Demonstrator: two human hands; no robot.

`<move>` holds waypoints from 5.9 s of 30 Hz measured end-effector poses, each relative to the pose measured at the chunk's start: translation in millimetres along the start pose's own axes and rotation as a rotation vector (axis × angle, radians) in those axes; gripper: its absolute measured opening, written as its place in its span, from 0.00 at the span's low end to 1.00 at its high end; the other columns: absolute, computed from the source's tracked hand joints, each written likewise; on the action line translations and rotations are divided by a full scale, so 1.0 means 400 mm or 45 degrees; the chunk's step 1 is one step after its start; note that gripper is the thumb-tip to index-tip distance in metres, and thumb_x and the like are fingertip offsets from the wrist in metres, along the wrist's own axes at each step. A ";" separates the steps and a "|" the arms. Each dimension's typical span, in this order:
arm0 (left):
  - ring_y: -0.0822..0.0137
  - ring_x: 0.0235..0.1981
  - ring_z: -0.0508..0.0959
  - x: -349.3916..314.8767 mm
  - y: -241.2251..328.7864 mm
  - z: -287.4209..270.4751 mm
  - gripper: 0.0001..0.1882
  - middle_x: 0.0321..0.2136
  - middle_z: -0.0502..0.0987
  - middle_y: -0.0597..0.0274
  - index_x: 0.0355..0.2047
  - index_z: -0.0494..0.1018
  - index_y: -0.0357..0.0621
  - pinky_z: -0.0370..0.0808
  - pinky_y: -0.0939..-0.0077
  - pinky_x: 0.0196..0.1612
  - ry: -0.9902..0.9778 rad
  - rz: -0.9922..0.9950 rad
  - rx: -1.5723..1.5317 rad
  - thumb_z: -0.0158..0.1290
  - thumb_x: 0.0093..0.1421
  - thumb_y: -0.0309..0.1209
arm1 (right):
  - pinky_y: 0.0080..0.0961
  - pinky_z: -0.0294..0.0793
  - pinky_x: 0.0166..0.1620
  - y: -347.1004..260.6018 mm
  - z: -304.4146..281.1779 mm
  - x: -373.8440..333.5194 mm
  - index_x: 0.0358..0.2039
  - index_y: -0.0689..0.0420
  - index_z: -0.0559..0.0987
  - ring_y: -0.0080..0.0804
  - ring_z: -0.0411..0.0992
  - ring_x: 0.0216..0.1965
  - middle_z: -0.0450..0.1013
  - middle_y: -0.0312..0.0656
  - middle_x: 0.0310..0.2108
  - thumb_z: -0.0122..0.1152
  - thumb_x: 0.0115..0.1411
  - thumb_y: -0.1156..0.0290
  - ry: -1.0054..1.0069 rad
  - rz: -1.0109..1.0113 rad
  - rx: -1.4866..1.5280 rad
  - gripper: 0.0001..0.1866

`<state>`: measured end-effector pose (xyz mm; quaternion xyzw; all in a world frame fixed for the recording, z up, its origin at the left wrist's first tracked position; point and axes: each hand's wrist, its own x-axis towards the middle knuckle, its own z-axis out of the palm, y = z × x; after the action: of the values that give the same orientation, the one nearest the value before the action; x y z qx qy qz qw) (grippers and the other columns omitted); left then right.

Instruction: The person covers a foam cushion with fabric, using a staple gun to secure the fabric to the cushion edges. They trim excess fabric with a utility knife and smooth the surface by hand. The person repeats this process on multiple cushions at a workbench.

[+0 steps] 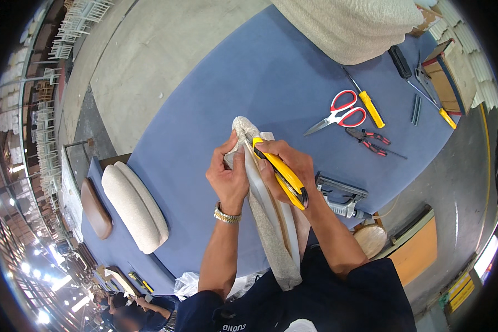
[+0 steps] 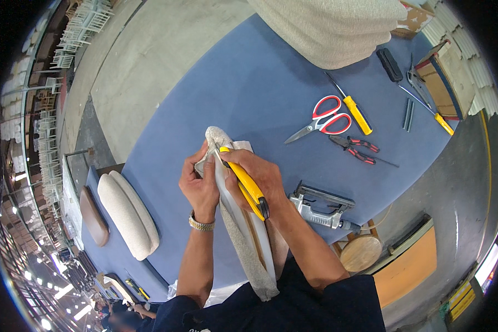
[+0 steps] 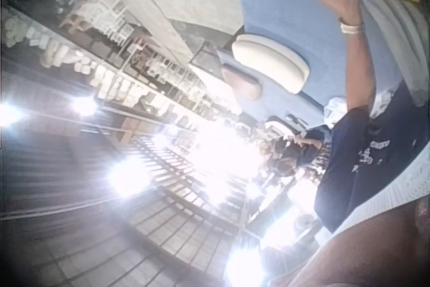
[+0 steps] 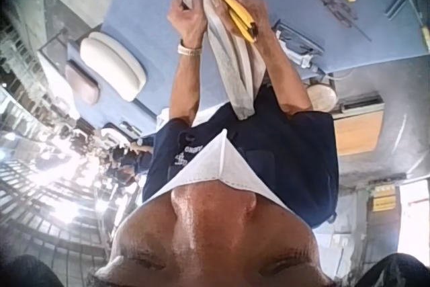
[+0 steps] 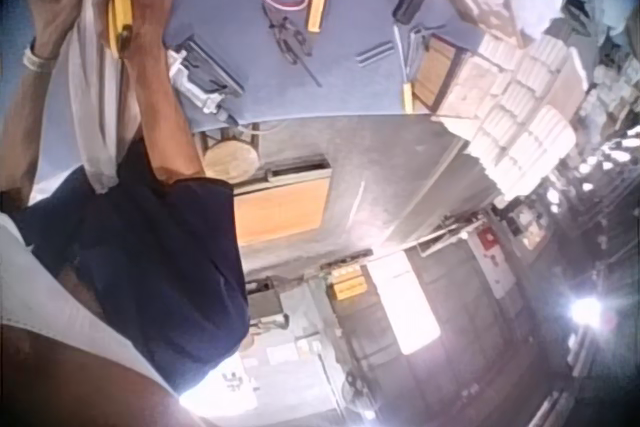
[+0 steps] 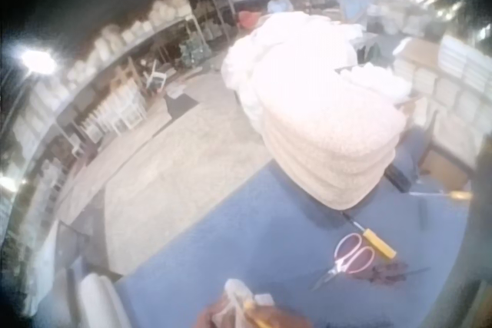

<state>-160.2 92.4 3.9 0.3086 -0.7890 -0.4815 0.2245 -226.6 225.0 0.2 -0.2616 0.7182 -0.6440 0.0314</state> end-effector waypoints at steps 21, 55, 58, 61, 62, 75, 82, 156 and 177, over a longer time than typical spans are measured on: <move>0.66 0.39 0.83 0.066 0.079 -0.037 0.15 0.42 0.85 0.55 0.49 0.82 0.40 0.79 0.72 0.47 -0.177 0.250 0.462 0.60 0.61 0.26 | 0.34 0.80 0.46 0.008 -0.045 0.011 0.42 0.62 0.80 0.44 0.81 0.41 0.80 0.53 0.43 0.65 0.62 0.69 0.386 -0.023 0.116 0.12; 0.47 0.40 0.85 0.162 0.050 -0.022 0.16 0.40 0.85 0.46 0.45 0.80 0.38 0.81 0.60 0.47 -0.426 0.221 0.478 0.59 0.57 0.28 | 0.34 0.79 0.50 0.070 -0.012 0.199 0.51 0.61 0.79 0.45 0.82 0.45 0.82 0.51 0.44 0.60 0.60 0.77 -0.550 0.267 -0.015 0.17; 0.46 0.42 0.85 0.165 0.047 -0.015 0.16 0.40 0.85 0.46 0.46 0.80 0.38 0.81 0.59 0.48 -0.419 0.176 0.445 0.59 0.57 0.28 | 0.31 0.79 0.51 0.112 -0.012 0.197 0.52 0.63 0.79 0.38 0.82 0.46 0.82 0.49 0.45 0.60 0.61 0.80 -0.543 0.241 0.106 0.18; 0.44 0.43 0.84 0.158 0.044 -0.005 0.17 0.41 0.85 0.45 0.48 0.80 0.39 0.80 0.57 0.50 -0.393 0.184 0.373 0.60 0.57 0.29 | 0.29 0.78 0.53 0.127 -0.021 0.202 0.53 0.63 0.78 0.34 0.81 0.48 0.82 0.48 0.47 0.59 0.62 0.81 -0.572 0.269 0.089 0.18; 0.44 0.44 0.84 0.148 0.041 0.003 0.18 0.41 0.84 0.45 0.48 0.80 0.40 0.80 0.56 0.50 -0.343 0.173 0.360 0.60 0.57 0.29 | 0.29 0.78 0.53 0.134 -0.020 0.199 0.54 0.63 0.78 0.33 0.81 0.48 0.81 0.48 0.47 0.59 0.62 0.81 -0.570 0.274 0.092 0.18; 0.42 0.44 0.83 0.156 0.030 -0.018 0.24 0.43 0.83 0.41 0.53 0.80 0.44 0.80 0.55 0.51 -0.479 0.026 0.412 0.59 0.53 0.28 | 0.24 0.75 0.56 0.089 -0.004 0.196 0.57 0.63 0.76 0.26 0.77 0.52 0.78 0.42 0.52 0.57 0.66 0.84 -0.650 0.323 0.033 0.19; 0.43 0.46 0.83 0.147 0.023 -0.022 0.24 0.45 0.83 0.44 0.53 0.81 0.45 0.79 0.55 0.54 -0.443 -0.014 0.410 0.59 0.54 0.30 | 0.23 0.75 0.55 0.104 -0.005 0.195 0.58 0.64 0.76 0.25 0.77 0.51 0.79 0.42 0.51 0.58 0.66 0.84 -0.668 0.326 0.023 0.19; 0.59 0.72 0.60 -0.666 0.151 -0.828 0.23 0.71 0.62 0.48 0.54 0.78 0.36 0.53 0.67 0.72 0.134 0.190 -0.435 0.43 0.71 0.40 | 0.38 0.75 0.52 -0.638 0.181 -0.571 0.47 0.58 0.81 0.48 0.76 0.48 0.77 0.48 0.48 0.68 0.59 0.70 -0.696 -0.503 0.192 0.16; 0.59 0.67 0.68 -1.357 -0.397 -0.805 0.49 0.67 0.68 0.53 0.72 0.57 0.35 0.63 0.64 0.70 0.570 -0.378 -1.296 0.63 0.49 0.26 | 0.35 0.70 0.60 -0.086 0.004 -0.711 0.59 0.62 0.73 0.36 0.72 0.56 0.74 0.46 0.54 0.42 0.76 0.48 -0.281 0.836 0.661 0.30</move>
<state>477.1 219.0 -29.6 0.3636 -0.3393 -0.7499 0.4363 30.6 340.7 -50.9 -0.0699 0.5698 -0.7273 0.3761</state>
